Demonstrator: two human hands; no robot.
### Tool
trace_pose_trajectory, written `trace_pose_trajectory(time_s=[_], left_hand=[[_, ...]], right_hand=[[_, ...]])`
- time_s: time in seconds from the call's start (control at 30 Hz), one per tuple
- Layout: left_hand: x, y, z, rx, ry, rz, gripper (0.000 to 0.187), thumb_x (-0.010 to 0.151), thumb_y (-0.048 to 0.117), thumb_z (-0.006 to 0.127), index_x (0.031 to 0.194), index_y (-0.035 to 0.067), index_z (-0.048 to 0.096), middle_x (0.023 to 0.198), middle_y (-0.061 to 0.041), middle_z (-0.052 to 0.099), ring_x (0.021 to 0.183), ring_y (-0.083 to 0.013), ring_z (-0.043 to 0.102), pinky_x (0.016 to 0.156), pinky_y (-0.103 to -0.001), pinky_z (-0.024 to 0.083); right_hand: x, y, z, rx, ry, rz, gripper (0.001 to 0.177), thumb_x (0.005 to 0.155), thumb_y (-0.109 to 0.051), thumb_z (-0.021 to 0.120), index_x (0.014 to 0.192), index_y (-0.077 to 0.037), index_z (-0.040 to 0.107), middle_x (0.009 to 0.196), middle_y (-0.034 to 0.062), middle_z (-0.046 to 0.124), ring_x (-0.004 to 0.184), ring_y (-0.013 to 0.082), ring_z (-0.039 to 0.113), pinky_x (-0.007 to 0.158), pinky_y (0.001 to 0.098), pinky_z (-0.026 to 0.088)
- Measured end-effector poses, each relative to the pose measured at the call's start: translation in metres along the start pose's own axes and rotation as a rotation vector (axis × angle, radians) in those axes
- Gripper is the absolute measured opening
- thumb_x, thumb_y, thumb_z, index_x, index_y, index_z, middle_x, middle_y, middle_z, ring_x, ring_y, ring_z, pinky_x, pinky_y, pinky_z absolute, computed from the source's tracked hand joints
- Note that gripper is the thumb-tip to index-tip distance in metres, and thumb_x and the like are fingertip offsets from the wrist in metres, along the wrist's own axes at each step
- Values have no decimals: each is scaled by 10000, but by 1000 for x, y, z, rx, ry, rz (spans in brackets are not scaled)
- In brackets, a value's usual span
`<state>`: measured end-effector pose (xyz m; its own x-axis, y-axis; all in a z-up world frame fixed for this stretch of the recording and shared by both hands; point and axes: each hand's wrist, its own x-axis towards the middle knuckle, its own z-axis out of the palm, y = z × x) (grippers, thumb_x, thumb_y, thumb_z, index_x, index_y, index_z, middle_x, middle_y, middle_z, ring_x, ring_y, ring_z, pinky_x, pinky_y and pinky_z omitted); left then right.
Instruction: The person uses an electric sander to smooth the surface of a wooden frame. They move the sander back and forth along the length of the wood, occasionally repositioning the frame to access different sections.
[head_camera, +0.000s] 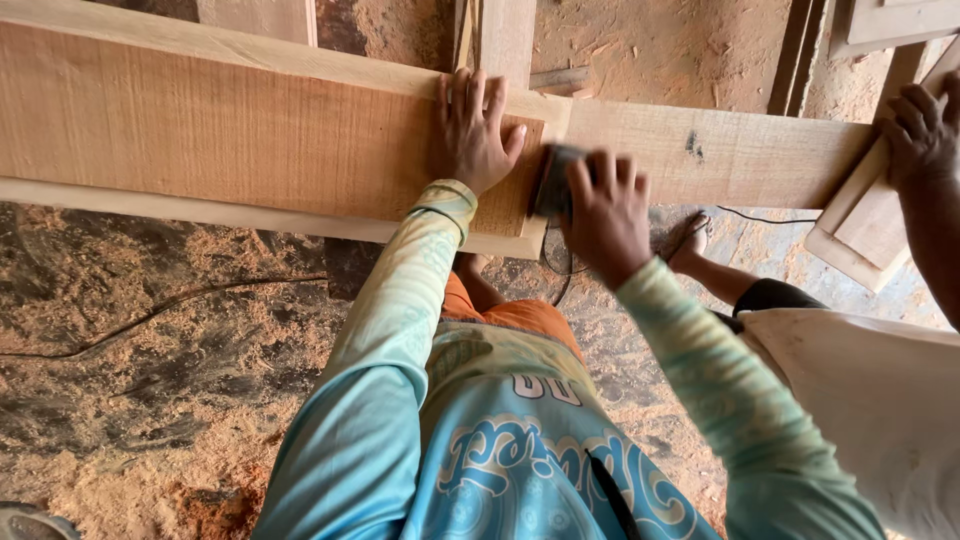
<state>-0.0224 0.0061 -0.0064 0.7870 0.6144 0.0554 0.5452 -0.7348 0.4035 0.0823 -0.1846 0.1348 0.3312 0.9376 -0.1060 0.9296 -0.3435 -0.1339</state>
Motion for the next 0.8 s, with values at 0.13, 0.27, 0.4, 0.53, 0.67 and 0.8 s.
trace_pose_trajectory(time_s=[0.13,0.27,0.4,0.53,0.67,0.8], left_hand=[[3,-4,13,-28,-106,-29,774,962,510,616,1565,81,390,1595,-259,311,1528,-453,207,1276,-606,54],[-1,-7,17,-52,-8,-23,780,938,513,638,1554,103,390,1597,-262,300,1514,-444,198,1259,-605,54],[-2,-2,12,-39,-30,-21,790,946,513,639,1564,97,377,1612,-259,296,1527,-442,190,1271,-597,47],[3,0,2,-63,-77,-36,799,932,521,651,1551,90,388,1599,-264,290,1522,-449,196,1261,-609,38],[-2,-1,-6,-84,-35,-4,806,930,493,668,1553,64,388,1603,-286,287,1525,-447,214,1263,-596,57],[-3,-9,-7,-88,-166,-30,794,959,496,654,1560,60,376,1602,-279,299,1544,-430,238,1320,-594,98]], right_hand=[[-52,-34,-10,141,-60,94,627,733,-373,872,1192,-84,558,1202,174,548,1068,356,520,818,535,475],[-32,-20,-13,176,-29,91,627,768,-373,887,1208,-85,545,1226,167,530,1105,370,501,875,550,460],[-15,-11,-24,183,-2,114,646,732,-257,869,1271,-99,550,1287,143,525,1173,374,495,943,547,428],[-27,-29,-33,178,-98,91,609,700,-253,866,1197,-88,554,1240,161,515,1129,381,491,910,536,413],[-35,-34,-36,170,-62,36,576,715,-243,859,1188,-90,566,1216,147,517,1128,378,493,925,545,410],[-16,-29,-41,179,-35,63,588,710,-235,852,1218,-111,585,1231,122,528,1145,384,492,926,531,420]])
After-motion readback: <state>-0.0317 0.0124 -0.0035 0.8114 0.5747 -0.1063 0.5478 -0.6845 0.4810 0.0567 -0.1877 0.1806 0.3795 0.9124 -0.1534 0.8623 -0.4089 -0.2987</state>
